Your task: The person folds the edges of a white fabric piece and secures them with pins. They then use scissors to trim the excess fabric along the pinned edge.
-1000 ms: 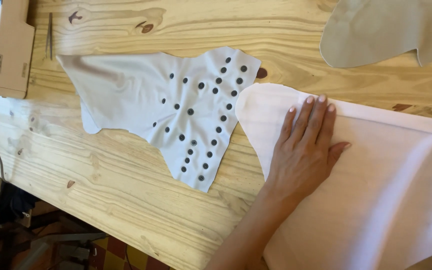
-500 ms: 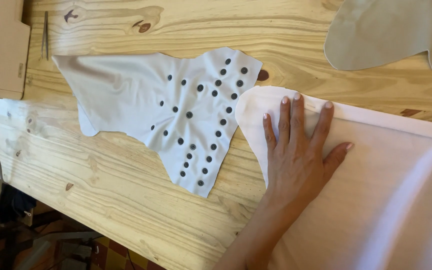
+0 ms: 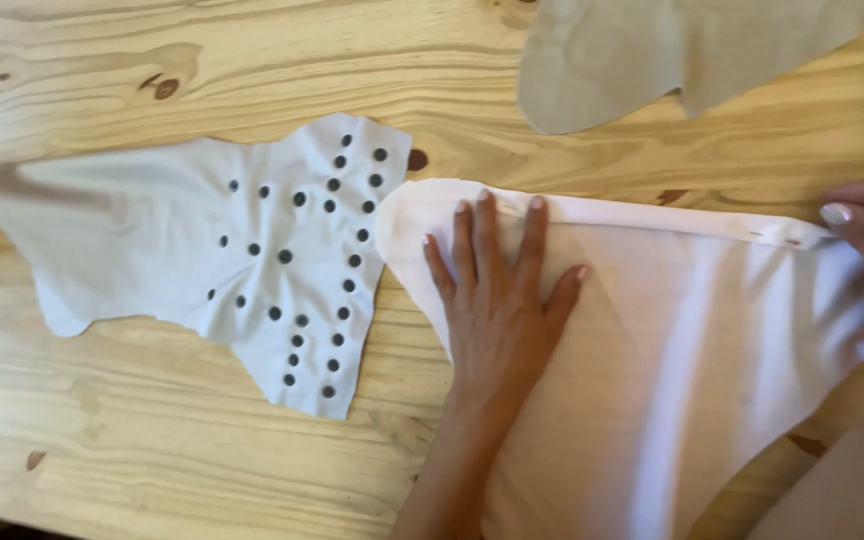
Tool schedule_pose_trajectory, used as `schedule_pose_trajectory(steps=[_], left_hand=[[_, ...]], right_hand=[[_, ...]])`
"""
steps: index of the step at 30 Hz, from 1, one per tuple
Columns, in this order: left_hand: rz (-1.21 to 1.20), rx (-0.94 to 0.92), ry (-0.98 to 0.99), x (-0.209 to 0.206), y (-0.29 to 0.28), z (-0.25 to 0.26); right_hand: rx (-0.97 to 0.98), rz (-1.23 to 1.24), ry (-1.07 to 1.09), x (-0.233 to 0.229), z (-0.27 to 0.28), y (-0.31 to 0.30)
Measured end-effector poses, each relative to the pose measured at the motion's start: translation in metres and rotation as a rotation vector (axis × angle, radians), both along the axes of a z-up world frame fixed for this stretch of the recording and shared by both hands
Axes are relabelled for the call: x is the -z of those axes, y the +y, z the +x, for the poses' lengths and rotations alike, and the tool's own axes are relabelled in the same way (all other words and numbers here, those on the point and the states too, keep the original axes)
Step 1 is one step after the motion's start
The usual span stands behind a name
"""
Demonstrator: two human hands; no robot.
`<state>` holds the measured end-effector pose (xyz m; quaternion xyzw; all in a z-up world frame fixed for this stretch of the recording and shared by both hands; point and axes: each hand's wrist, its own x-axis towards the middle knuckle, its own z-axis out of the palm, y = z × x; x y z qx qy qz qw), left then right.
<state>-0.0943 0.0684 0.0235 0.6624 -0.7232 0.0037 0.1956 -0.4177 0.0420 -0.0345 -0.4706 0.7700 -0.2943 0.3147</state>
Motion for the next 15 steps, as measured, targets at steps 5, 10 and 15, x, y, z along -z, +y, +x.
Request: schedule_pose_trajectory(steps=[5,10,15], left_hand=[[0.023,0.000,-0.034,0.001,0.000,-0.001],[0.053,-0.005,-0.053,0.002,0.000,-0.001],[0.057,-0.006,-0.051,0.003,0.000,0.000]], right_hand=[[0.118,0.017,-0.039,-0.051,0.029,0.001],[-0.148,-0.214,-0.062,-0.045,0.023,0.003],[-0.157,-0.147,0.059,-0.069,0.041,0.005]])
